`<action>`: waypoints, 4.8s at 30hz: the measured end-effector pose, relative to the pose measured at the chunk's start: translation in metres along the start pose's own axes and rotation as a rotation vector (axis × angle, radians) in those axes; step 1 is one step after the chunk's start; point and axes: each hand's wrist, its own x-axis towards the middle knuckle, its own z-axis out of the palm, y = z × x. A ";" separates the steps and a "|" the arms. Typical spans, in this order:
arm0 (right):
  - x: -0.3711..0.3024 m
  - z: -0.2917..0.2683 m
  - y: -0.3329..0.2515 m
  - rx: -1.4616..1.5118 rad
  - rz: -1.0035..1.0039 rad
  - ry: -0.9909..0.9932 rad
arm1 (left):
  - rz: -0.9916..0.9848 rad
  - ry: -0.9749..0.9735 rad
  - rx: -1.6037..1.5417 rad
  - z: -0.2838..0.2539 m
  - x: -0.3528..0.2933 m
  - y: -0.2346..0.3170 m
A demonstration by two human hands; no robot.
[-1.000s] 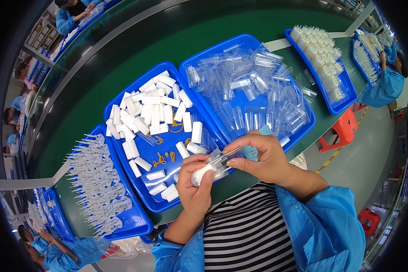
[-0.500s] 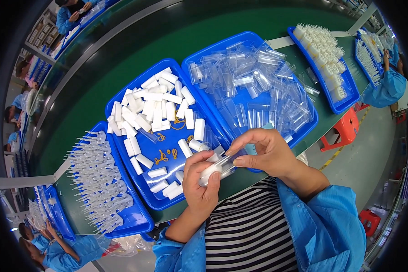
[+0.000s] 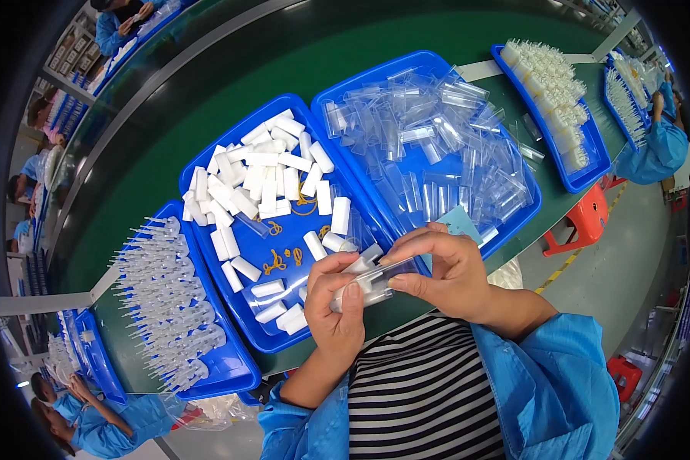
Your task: The person assembles white plastic components by hand, then places the assembled parts into clear plastic sleeves.
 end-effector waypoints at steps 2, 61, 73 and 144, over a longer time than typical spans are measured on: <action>-0.002 0.001 0.001 -0.112 -0.111 0.018 | 0.045 0.010 0.093 -0.001 0.000 0.001; -0.008 -0.006 -0.017 -0.579 -0.588 -0.073 | -0.455 -0.297 -0.738 0.002 0.001 0.014; 0.047 -0.075 -0.002 -1.155 -0.322 0.018 | -0.409 -0.182 -0.714 0.001 0.001 0.006; -0.003 -0.007 0.001 0.255 0.018 -0.013 | 0.049 -0.185 0.181 0.002 0.004 0.006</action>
